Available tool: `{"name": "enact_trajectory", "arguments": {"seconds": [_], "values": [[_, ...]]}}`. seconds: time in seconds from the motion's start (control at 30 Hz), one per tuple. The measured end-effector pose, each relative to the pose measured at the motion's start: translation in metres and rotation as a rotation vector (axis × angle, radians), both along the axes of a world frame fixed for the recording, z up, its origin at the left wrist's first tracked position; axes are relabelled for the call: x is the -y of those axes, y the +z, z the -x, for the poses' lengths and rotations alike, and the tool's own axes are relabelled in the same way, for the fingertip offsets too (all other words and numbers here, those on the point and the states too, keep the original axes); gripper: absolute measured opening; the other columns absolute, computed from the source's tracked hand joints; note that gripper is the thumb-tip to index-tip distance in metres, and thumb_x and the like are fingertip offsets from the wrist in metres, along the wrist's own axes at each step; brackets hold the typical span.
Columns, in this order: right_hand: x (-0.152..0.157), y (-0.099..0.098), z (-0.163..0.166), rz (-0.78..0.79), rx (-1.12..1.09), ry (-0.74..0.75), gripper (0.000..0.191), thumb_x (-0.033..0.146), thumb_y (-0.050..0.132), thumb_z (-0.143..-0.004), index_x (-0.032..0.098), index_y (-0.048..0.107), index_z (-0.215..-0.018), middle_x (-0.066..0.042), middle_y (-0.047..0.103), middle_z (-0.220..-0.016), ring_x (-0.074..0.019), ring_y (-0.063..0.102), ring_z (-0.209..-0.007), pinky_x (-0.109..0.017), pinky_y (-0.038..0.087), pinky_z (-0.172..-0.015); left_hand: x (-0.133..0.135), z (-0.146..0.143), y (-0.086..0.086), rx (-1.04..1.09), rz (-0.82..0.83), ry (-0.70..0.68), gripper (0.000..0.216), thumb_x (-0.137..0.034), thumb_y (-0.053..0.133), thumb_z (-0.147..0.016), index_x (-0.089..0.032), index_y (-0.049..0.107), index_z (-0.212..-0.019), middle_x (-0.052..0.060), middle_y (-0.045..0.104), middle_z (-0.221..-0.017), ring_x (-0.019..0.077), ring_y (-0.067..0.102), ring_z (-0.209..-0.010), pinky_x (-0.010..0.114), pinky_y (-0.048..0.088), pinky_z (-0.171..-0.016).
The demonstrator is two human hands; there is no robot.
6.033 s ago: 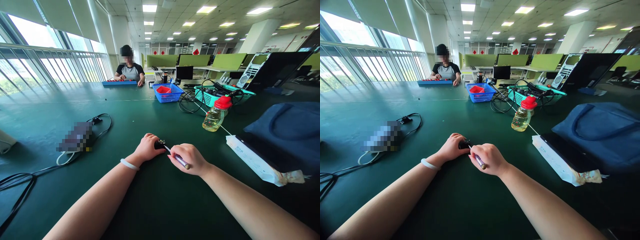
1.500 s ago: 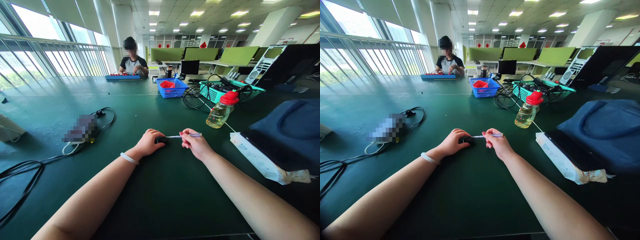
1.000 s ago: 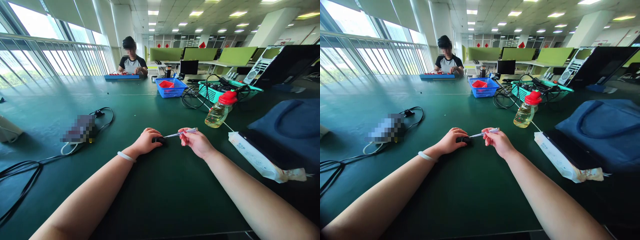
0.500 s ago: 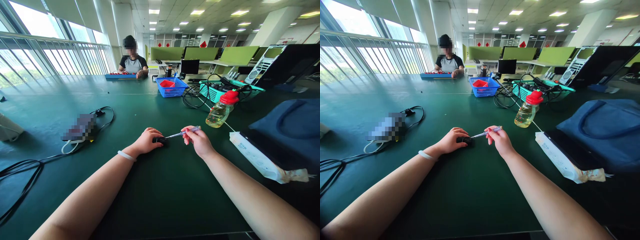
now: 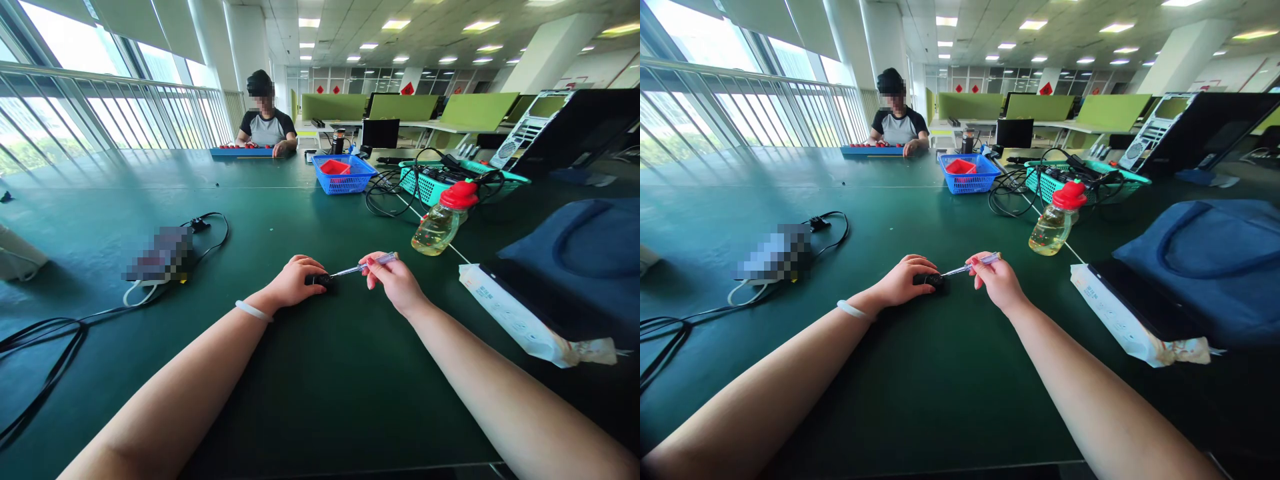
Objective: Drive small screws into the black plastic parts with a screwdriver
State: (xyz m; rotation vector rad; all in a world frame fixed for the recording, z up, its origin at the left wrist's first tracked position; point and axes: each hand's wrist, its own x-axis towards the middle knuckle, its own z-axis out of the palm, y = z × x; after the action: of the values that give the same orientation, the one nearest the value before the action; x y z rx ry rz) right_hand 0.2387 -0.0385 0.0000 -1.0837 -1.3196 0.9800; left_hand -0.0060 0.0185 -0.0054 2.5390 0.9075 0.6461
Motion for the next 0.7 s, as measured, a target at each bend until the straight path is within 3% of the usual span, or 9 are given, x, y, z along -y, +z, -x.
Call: {"name": "enact_trajectory", "arguments": {"seconds": [0.2, 0.33, 0.6, 0.7], "values": [[-0.015, -0.005, 0.003, 0.003, 0.011, -0.054, 0.051, 0.071, 0.069, -0.072, 0.021, 0.067, -0.083, 0.002, 0.059, -0.063, -0.0138, 0.057, -0.060, -0.031, 0.049, -0.064, -0.002, 0.000, -0.001, -0.003, 0.017, 0.003, 0.032, -0.029, 0.077, -0.076, -0.023, 0.074, -0.107, 0.007, 0.072, -0.115, 0.0267, 0.060, -0.115, 0.046, 0.040, -0.107], [-0.027, -0.012, 0.012, 0.029, -0.137, -0.097, 0.058, 0.076, 0.072, -0.063, 0.021, 0.064, -0.079, -0.001, 0.067, -0.078, -0.0130, 0.060, -0.064, -0.031, 0.052, -0.067, -0.003, -0.001, -0.001, -0.009, 0.030, 0.014, 0.032, -0.028, 0.078, -0.075, -0.022, 0.075, -0.106, 0.007, 0.071, -0.116, 0.0265, 0.060, -0.115, 0.045, 0.040, -0.108], [-0.032, -0.021, 0.017, 0.140, -0.299, -0.168, 0.056, 0.070, 0.079, -0.057, 0.020, 0.060, -0.075, 0.001, 0.066, -0.070, -0.0105, 0.059, -0.056, -0.028, 0.053, -0.061, -0.004, 0.000, -0.001, 0.001, 0.025, -0.010, 0.031, -0.030, 0.077, -0.076, -0.024, 0.075, -0.106, 0.006, 0.072, -0.114, 0.0255, 0.061, -0.113, 0.045, 0.040, -0.108], [-0.032, -0.022, 0.017, 0.146, -0.297, -0.181, 0.055, 0.065, 0.080, -0.058, 0.020, 0.060, -0.083, 0.001, 0.067, -0.071, -0.0110, 0.060, -0.055, -0.029, 0.055, -0.061, -0.004, 0.000, -0.001, 0.001, 0.036, -0.004, 0.031, -0.031, 0.077, -0.076, -0.024, 0.075, -0.106, 0.006, 0.072, -0.114, 0.0257, 0.060, -0.114, 0.045, 0.040, -0.108]]}}
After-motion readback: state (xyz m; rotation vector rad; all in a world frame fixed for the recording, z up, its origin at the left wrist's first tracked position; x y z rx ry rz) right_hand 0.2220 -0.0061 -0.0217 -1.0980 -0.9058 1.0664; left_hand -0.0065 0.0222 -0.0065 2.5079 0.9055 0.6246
